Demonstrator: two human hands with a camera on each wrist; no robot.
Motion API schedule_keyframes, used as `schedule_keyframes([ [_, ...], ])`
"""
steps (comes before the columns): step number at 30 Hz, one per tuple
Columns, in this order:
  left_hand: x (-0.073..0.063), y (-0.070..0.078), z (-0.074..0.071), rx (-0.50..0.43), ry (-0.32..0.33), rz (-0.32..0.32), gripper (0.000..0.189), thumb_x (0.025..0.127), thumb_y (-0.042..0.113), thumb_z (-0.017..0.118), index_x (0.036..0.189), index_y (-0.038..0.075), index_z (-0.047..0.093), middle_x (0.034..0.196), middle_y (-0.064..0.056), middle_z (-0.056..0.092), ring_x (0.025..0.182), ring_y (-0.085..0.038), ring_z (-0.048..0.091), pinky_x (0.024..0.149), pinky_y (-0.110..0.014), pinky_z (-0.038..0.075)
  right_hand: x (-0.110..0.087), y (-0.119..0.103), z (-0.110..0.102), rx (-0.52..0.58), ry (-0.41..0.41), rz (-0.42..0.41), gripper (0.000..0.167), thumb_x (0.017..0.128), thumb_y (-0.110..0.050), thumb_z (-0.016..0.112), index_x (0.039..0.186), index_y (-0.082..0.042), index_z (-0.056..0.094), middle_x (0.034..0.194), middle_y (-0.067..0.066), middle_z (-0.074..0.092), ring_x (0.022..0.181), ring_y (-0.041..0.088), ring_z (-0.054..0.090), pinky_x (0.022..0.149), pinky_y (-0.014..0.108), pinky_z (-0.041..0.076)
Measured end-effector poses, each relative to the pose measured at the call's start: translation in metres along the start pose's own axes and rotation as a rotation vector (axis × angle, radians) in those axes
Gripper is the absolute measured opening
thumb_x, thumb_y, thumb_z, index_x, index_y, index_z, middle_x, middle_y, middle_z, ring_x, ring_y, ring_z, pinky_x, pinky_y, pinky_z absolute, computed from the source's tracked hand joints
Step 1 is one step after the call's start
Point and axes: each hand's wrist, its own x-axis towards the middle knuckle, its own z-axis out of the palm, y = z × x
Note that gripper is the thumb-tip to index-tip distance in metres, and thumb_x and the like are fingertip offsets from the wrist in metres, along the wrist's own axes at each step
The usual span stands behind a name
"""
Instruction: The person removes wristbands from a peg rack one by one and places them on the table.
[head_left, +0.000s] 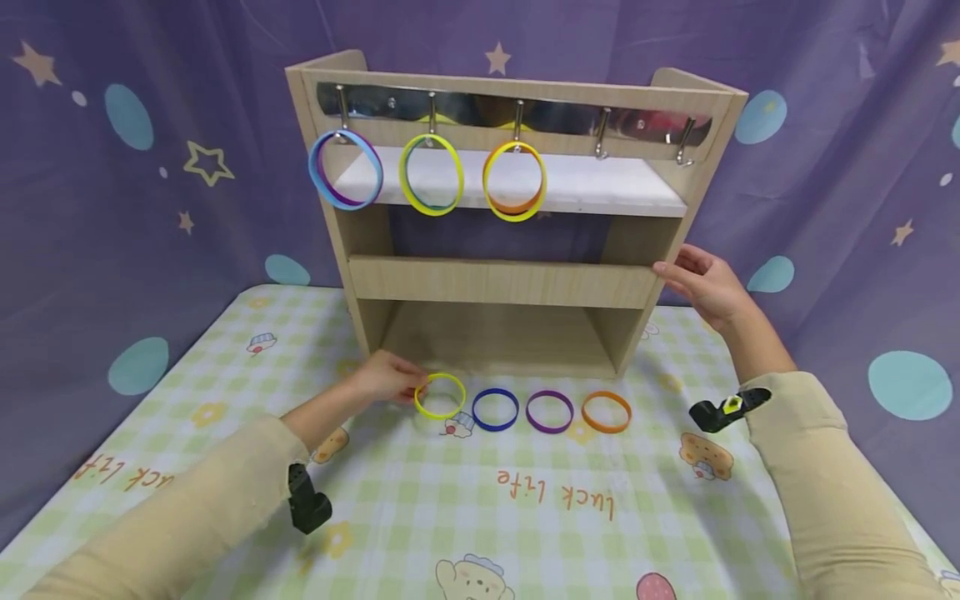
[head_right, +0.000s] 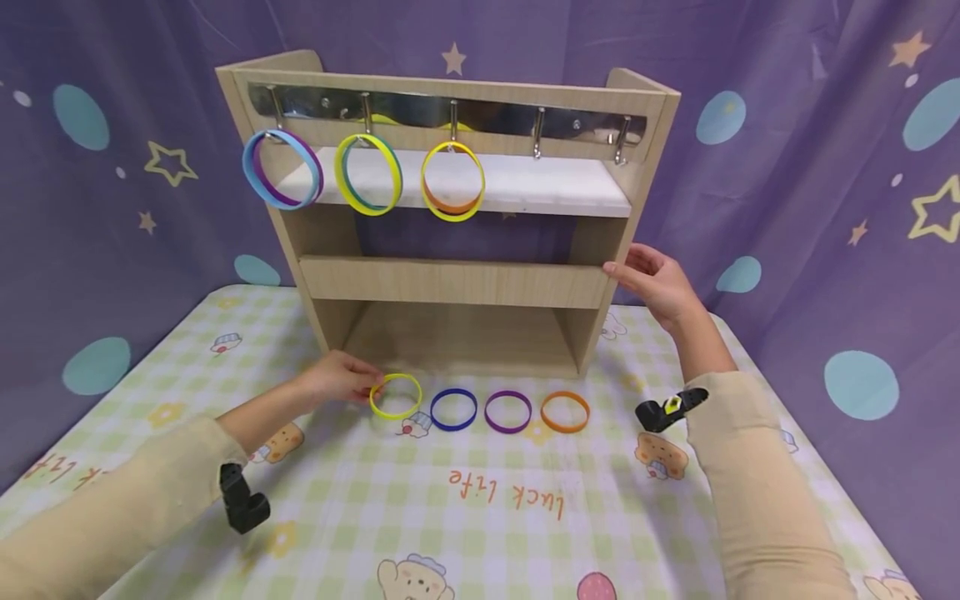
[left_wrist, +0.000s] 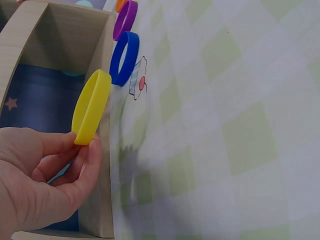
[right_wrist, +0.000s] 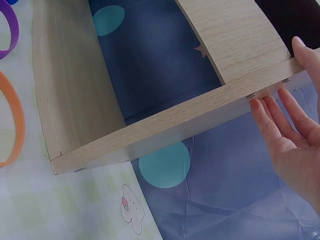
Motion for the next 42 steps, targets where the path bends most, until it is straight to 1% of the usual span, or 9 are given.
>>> schedule_keyframes([
  [8, 0.006, -0.008, 0.008, 0.026, 0.009, 0.002, 0.028, 0.093, 0.003, 0.058, 0.114, -0.017, 0.061, 0.100, -0.029, 0.070, 0.072, -0.011, 0.068, 0.077, -0.030, 0.063, -0.001, 0.003, 0.001, 0.012, -0.008, 0.005, 0.071, 0.090, -0.013, 0.066, 0.147, 0.002, 0.028, 0.103, -0.015, 0.061, 0.095, -0.004, 0.060, 0.082, 0.008, 0.053],
  [13, 0.008, -0.010, 0.012, 0.030, 0.049, 0.006, 0.026, 0.092, 0.002, 0.060, 0.110, -0.016, 0.063, 0.094, -0.028, 0.071, 0.069, -0.011, 0.067, 0.074, -0.030, 0.063, -0.001, 0.002, 0.000, -0.001, -0.002, 0.001, 0.064, 0.090, -0.013, 0.066, 0.143, 0.001, 0.032, 0.101, -0.016, 0.062, 0.095, -0.003, 0.060, 0.081, 0.008, 0.053],
  [17, 0.007, -0.012, 0.012, 0.051, 0.060, 0.014, 0.025, 0.091, 0.002, 0.061, 0.108, -0.016, 0.065, 0.090, -0.026, 0.072, 0.070, -0.013, 0.068, 0.073, -0.030, 0.063, 0.000, 0.001, -0.001, -0.005, 0.000, -0.003, 0.067, 0.091, -0.013, 0.065, 0.145, 0.001, 0.030, 0.102, -0.016, 0.062, 0.095, -0.004, 0.060, 0.081, 0.007, 0.053],
  [23, 0.005, -0.013, 0.011, 0.089, 0.054, 0.014, 0.024, 0.093, 0.003, 0.059, 0.107, -0.015, 0.066, 0.090, -0.024, 0.072, 0.074, -0.015, 0.070, 0.072, -0.029, 0.063, -0.001, 0.001, -0.001, -0.006, 0.002, -0.002, 0.068, 0.091, -0.013, 0.066, 0.146, 0.002, 0.029, 0.101, -0.016, 0.062, 0.095, -0.004, 0.060, 0.081, 0.007, 0.052],
  [28, 0.007, -0.014, 0.012, 0.081, 0.050, 0.004, 0.023, 0.093, 0.004, 0.059, 0.105, -0.014, 0.067, 0.089, -0.023, 0.072, 0.072, -0.013, 0.068, 0.072, -0.028, 0.063, -0.001, 0.002, -0.001, -0.010, 0.005, 0.007, 0.070, 0.091, -0.013, 0.065, 0.148, 0.002, 0.027, 0.102, -0.016, 0.061, 0.096, -0.004, 0.059, 0.081, 0.007, 0.052],
  [31, 0.010, -0.016, 0.013, 0.096, 0.047, 0.023, 0.023, 0.093, 0.004, 0.060, 0.105, -0.014, 0.067, 0.089, -0.023, 0.072, 0.072, -0.012, 0.068, 0.072, -0.028, 0.063, -0.001, 0.002, -0.002, -0.011, 0.003, 0.004, 0.070, 0.091, -0.013, 0.065, 0.148, 0.002, 0.027, 0.102, -0.016, 0.061, 0.096, -0.004, 0.059, 0.081, 0.007, 0.052],
  [35, 0.011, -0.016, 0.015, 0.128, 0.058, 0.061, 0.022, 0.091, 0.003, 0.061, 0.103, -0.014, 0.067, 0.088, -0.025, 0.072, 0.071, -0.015, 0.070, 0.068, -0.028, 0.063, 0.000, 0.004, -0.002, 0.005, 0.006, -0.009, 0.067, 0.090, -0.012, 0.065, 0.145, 0.002, 0.030, 0.101, -0.015, 0.062, 0.095, -0.003, 0.060, 0.081, 0.008, 0.053],
  [38, 0.010, -0.015, 0.016, 0.140, 0.071, 0.066, 0.022, 0.090, 0.003, 0.061, 0.103, -0.014, 0.068, 0.090, -0.026, 0.072, 0.071, -0.018, 0.072, 0.067, -0.028, 0.063, 0.001, 0.004, -0.001, 0.020, 0.008, -0.015, 0.063, 0.090, -0.011, 0.066, 0.142, 0.001, 0.033, 0.100, -0.014, 0.063, 0.093, -0.002, 0.060, 0.081, 0.008, 0.053],
  [42, 0.011, -0.016, 0.014, 0.162, 0.076, 0.065, 0.023, 0.091, 0.004, 0.061, 0.104, -0.014, 0.067, 0.093, -0.026, 0.071, 0.072, -0.018, 0.071, 0.068, -0.028, 0.063, 0.001, 0.002, -0.001, 0.033, -0.006, -0.016, 0.061, 0.090, -0.010, 0.065, 0.142, 0.001, 0.034, 0.101, -0.014, 0.063, 0.094, -0.002, 0.061, 0.081, 0.008, 0.053],
])
